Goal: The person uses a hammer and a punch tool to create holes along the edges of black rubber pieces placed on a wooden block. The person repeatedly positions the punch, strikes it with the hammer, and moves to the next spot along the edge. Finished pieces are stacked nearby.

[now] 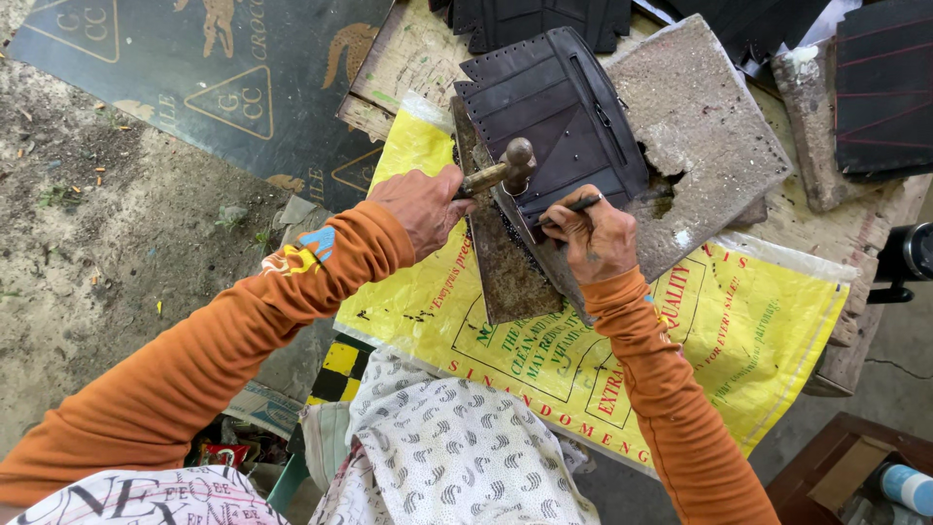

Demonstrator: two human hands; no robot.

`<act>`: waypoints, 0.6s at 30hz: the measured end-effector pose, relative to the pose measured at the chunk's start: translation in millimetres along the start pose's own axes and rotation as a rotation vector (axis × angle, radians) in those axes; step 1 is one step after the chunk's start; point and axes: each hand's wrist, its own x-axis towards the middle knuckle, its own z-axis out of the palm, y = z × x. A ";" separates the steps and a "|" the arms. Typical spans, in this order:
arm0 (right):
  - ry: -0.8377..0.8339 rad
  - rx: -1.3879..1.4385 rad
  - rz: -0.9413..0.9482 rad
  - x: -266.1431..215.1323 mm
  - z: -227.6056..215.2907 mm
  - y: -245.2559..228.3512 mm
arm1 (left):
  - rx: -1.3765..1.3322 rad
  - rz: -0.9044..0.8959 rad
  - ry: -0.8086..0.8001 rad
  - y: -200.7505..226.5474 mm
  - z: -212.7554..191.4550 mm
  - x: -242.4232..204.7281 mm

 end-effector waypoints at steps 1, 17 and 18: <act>-0.004 -0.043 -0.022 0.0 -0.8 -0.9 | 0.000 0.012 0.012 0.5 -0.1 0.5; 0.051 -0.322 -0.236 -0.8 7.8 -1.4 | -0.234 0.599 0.354 74.8 -67.3 -14.3; 0.042 -0.352 -0.276 0.4 7.9 -1.9 | -0.132 0.542 0.264 77.6 -71.5 -13.9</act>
